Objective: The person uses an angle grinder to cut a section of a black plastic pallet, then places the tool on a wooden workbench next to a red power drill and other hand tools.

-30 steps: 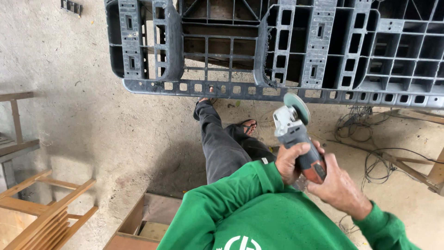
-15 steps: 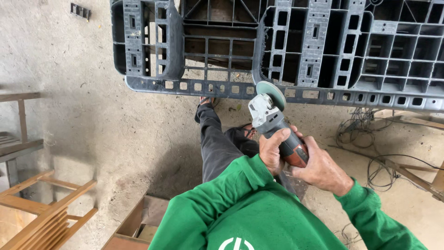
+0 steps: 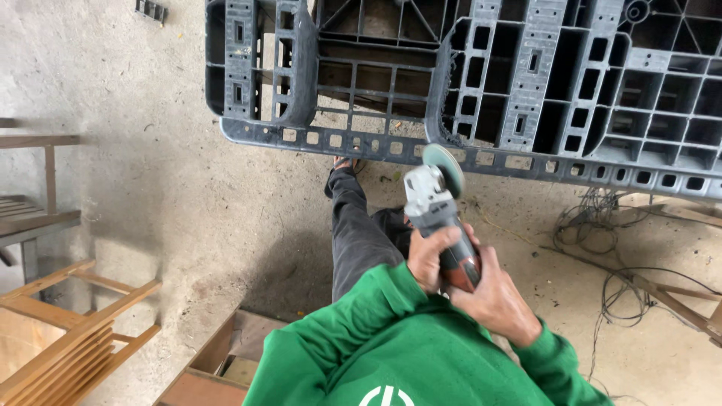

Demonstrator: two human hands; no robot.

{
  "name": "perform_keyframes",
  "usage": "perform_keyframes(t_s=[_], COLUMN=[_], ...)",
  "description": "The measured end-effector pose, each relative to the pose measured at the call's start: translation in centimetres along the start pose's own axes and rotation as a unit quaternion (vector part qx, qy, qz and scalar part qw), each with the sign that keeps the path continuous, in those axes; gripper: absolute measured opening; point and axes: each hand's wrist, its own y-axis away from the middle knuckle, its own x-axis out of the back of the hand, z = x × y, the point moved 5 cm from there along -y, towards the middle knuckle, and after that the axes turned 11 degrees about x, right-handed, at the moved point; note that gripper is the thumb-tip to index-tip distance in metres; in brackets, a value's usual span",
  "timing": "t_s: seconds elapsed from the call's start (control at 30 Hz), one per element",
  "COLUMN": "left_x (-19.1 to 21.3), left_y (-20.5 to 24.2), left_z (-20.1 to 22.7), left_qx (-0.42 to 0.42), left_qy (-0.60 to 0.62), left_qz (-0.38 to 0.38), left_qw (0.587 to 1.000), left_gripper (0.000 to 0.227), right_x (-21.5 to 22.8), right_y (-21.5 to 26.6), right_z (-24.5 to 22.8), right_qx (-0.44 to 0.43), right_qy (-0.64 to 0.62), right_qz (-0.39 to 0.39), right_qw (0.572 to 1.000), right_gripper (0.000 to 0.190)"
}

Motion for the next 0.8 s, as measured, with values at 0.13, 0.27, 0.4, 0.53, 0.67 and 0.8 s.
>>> perform_keyframes(t_s=[0.13,0.27,0.4,0.53,0.67,0.8], left_x=[0.5,0.2,-0.2,-0.4,0.1,0.5], left_y=[-0.7,-0.8,-0.1,0.6,0.0,-0.8], left_z=[2.6,3.3,2.6,3.3,6.0,6.4], left_qx=[0.024,0.059,0.060,0.028,0.043,0.082], left_qy=[-0.036,-0.070,-0.065,-0.096,-0.114,-0.131], left_qz=[-0.007,0.008,0.012,0.032,0.042,0.051], left_qw=[0.999,0.996,0.996,0.994,0.992,0.987], left_gripper=[0.041,0.040,0.036,0.036,0.033,0.029], right_x=[-1.1,-1.2,-1.7,-2.7,-3.3,-3.9], right_y=[-1.3,-1.1,0.1,0.0,-1.5,-1.9], right_z=[-1.7,-2.3,-1.8,-2.0,-3.5,-3.9], right_qx=[0.031,-0.015,-0.040,-0.031,-0.024,0.005], right_qy=[-0.019,-0.058,-0.059,-0.083,-0.131,-0.160], right_qz=[0.032,0.044,0.052,0.058,0.059,0.100], right_qw=[0.999,0.997,0.996,0.994,0.989,0.982], right_gripper=[0.086,0.080,0.084,0.086,0.094,0.088])
